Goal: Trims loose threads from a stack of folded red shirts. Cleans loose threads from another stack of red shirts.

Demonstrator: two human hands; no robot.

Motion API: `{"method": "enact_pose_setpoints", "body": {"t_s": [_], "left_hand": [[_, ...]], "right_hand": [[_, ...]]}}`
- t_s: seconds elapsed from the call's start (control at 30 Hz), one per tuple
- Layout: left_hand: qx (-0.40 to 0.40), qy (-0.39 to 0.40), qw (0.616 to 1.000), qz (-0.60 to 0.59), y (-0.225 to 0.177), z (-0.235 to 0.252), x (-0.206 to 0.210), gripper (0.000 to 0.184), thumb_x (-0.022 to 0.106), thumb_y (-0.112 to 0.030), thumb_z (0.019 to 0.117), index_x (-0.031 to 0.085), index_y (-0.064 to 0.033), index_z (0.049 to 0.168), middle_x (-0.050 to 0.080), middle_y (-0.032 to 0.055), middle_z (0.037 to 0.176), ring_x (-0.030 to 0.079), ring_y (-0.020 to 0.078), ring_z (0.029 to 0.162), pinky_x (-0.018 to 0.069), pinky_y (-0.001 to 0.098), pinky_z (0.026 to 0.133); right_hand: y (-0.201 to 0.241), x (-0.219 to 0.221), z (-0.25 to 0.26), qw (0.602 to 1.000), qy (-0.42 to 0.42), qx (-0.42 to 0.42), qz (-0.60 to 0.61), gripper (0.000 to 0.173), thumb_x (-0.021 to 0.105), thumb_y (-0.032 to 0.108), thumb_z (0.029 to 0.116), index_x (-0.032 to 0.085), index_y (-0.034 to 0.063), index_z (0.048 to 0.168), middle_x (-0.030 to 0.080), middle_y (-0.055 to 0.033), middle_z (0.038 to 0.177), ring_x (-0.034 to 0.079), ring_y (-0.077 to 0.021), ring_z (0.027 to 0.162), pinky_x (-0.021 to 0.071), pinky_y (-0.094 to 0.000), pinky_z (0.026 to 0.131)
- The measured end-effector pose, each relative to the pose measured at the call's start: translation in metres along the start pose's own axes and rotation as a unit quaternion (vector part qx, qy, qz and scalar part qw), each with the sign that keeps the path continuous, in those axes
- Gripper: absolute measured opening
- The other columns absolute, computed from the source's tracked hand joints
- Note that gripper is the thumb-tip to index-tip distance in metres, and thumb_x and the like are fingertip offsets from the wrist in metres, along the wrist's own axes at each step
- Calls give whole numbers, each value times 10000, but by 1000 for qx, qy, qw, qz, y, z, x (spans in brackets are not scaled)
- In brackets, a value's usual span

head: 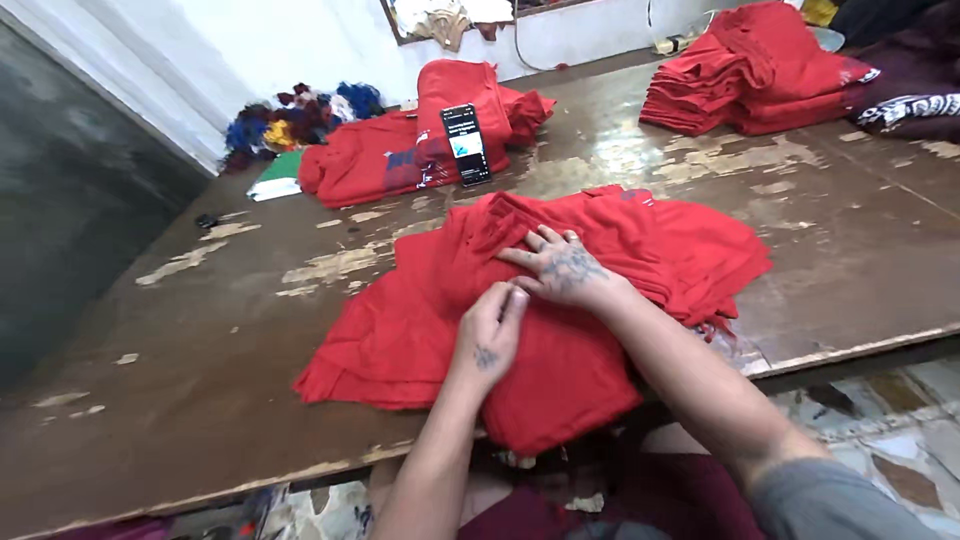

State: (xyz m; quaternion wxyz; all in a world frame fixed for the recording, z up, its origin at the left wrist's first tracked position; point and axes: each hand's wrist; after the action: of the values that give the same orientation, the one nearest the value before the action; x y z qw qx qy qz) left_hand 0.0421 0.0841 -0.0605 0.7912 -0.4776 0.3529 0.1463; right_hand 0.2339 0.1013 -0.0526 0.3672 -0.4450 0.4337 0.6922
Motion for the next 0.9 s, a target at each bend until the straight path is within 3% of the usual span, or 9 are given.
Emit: {"method": "enact_pose_setpoints", "body": {"t_s": [0.07,0.17,0.23,0.33,0.4,0.53,0.67,0.8,0.9], "left_hand": [[-35,-21,999,11,37,4,11,344,426,-248,1096,693,-31,1112,711,101,967,687,212,891,551,451,841],[18,-50,999,14,16,-15,0,339,457,-252,1072,723,-43,1091,718,85,1013,689,169,905,567,376,833],[87,-9,996,15,-13,-35,-7,337,529,-298,1031,743,-41,1075,721,97,1030,690,157,862,577,325,752],[166,117,976,81,-17,-66,8,373,744,-406,862,733,-103,1079,708,103,1025,717,220,799,597,407,626],[189,142,967,92,-4,-74,15,278,784,-240,760,729,-108,998,691,93,928,708,239,739,578,432,562],[180,138,974,23,9,-82,8,91,677,-159,858,722,-95,905,674,66,871,677,185,745,568,372,614],[194,122,971,66,7,-88,12,232,766,-291,830,714,-118,975,666,60,867,679,191,707,561,375,555],[209,133,968,51,7,-83,12,112,653,-147,831,724,-117,912,646,55,821,664,186,694,550,372,551],[179,154,972,-7,4,-76,3,147,579,-182,950,698,-98,926,625,58,868,634,158,748,546,335,624]], "right_hand": [[1,-3,16,996,79,41,20,594,557,573,994,456,377,1545,332,-214,1642,310,-494,1489,263,-754,1105],[3,-7,11,995,91,38,15,660,579,589,977,409,365,1574,295,-218,1657,309,-485,1491,279,-736,1109],[-3,-1,1,999,46,15,-5,692,583,617,953,415,357,1572,336,-237,1631,333,-478,1483,304,-719,1104],[-6,16,-12,998,-59,-25,-18,714,561,657,933,467,312,1550,399,-231,1600,357,-461,1481,304,-695,1124],[-11,16,-24,988,-143,-47,34,706,578,612,937,508,239,1532,393,-215,1611,321,-440,1508,261,-678,1172],[-16,10,-82,946,-299,-45,118,467,568,394,1013,658,83,1349,528,-179,1509,404,-353,1477,312,-569,1216],[-12,12,-143,911,-365,-55,184,250,562,269,1048,721,78,1018,736,-65,1014,684,-166,1070,537,-364,991],[-10,4,-182,907,-365,-51,205,269,574,339,1046,660,113,928,705,-21,903,692,-128,983,544,-350,949],[-5,0,-196,916,-354,-40,187,293,562,404,1047,676,134,1035,710,-10,969,690,-121,1002,564,-329,918]]}}
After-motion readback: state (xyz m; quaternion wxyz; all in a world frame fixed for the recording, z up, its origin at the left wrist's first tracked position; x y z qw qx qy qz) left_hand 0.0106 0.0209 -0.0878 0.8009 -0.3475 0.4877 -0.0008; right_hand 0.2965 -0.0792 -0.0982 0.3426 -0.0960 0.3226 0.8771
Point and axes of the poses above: each hand's wrist, its own z-axis towards the middle knuckle, its own x-axis out of the palm, y = z × x
